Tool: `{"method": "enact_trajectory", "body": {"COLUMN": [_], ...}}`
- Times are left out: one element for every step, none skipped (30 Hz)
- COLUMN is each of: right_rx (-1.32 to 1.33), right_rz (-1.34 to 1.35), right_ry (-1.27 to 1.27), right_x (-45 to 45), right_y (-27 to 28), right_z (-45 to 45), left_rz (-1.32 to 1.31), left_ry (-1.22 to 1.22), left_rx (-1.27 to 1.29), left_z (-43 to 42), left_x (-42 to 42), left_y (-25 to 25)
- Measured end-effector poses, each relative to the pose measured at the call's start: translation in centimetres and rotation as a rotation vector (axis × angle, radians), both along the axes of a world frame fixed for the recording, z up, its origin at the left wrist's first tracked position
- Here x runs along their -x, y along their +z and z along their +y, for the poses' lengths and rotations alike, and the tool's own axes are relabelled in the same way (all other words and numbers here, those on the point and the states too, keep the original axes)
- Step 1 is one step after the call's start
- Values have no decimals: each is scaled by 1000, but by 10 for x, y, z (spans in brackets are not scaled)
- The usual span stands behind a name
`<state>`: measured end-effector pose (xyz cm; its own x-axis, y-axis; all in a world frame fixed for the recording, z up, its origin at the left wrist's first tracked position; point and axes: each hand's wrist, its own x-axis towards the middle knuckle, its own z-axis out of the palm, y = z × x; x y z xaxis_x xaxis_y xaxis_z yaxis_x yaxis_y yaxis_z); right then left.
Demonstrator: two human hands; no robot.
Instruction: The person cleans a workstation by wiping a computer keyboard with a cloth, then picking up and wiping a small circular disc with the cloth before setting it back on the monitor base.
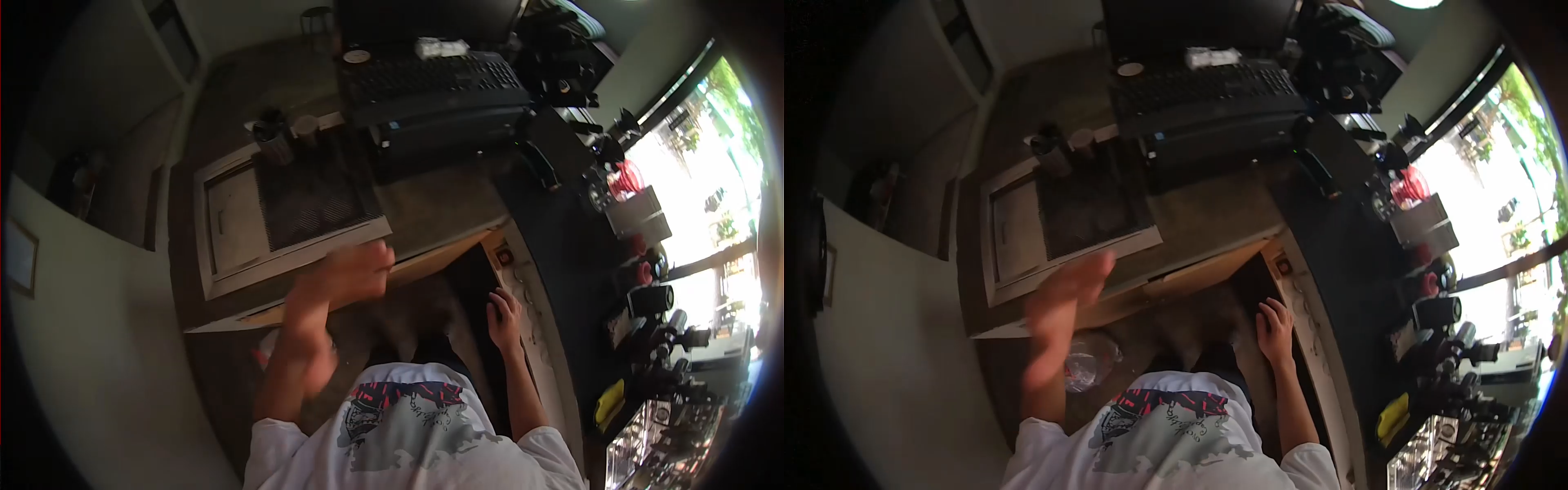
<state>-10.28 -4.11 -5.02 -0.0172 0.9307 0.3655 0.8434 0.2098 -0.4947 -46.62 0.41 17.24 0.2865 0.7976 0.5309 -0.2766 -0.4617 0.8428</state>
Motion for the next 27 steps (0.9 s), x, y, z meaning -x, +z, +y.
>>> {"method": "enact_trajectory", "body": {"right_rx": [-3, -17, -31, -47, -52, -65, -82, -102, -117, -149, -181, -214, -234, -284, -332, -377, -397, -428, -446, -447, -470, -493, -498, -485, -473, -480, -470], "right_rz": [3, 11, 19, 27, 32, 36, 39, 42, 46, 65, 85, 107, 114, 115, 117, 117, 123, 139, 153, 156, 113, 71, 80, 31, -18, -11, -64], "right_ry": [21, 44, 66, 87, 101, 127, 151, 173, 181, 219, 259, 300, 312, 333, 354, 375, 389, 407, 427, 445, 452, 457, 466, 472, 474, 475, 468], "right_x": [5, 10, 14, 19, 23, 29, 33, 37, 39, 42, 45, 46, 46, 46, 47, 48, 46, 44, 41, 39, 39, 40, 43, 46, 48, 49, 51], "right_y": [2, 6, 10, 14, 16, 19, 22, 24, 27, 29, 32, 37, 47, 60, 76, 92, 109, 126, 139, 151, 164, 175, 183, 190, 194, 196, 194], "right_z": [11, 25, 39, 53, 67, 81, 96, 112, 127, 142, 158, 177, 197, 217, 235, 253, 276, 298, 315, 334, 357, 378, 398, 417, 432, 447, 464], "left_rz": [136, 267, 398, 401, 546, 691, 692, 867, 1041, 1216, 1218, 1263, 1305, 1307, 1324, 1339, 1335, 1331, 1329, 1325, 1323, 1327, 1337, 1347, 1351, 1353, 1353], "left_ry": [83, 204, 323, 339, 457, 574, 587, 702, 818, 936, 954, 981, 1011, 1037, 1051, 1062, 1089, 1089, 1082, 1078, 1096, 1099, 1100, 1096, 1103, 1103, 1105], "left_rx": [-73, -39, -2, -3, 66, 136, 127, 76, 24, -30, -40, 6, 53, 41, 98, 160, 152, 169, 200, 230, 234, 238, 240, 241, 239, 228, 216], "left_z": [25, 40, 52, 62, 68, 72, 77, 79, 80, 80, 80, 81, 82, 82, 80, 80, 85, 88, 84, 81, 82, 83, 82, 81, 79, 79, 79], "left_x": [7, 9, 10, 12, 15, 17, 19, 20, 20, 20, 18, 16, 14, 12, 10, 8, 8, 8, 7, 5, 4, 3, 5, 4, 3, 2, 3], "left_y": [-24, -51, -79, -109, -139, -164, -184, -202, -220, -231, -238, -243, -248, -252, -257, -258, -259, -259, -260, -261, -262, -262, -261, -261, -261, -262, -263]}}
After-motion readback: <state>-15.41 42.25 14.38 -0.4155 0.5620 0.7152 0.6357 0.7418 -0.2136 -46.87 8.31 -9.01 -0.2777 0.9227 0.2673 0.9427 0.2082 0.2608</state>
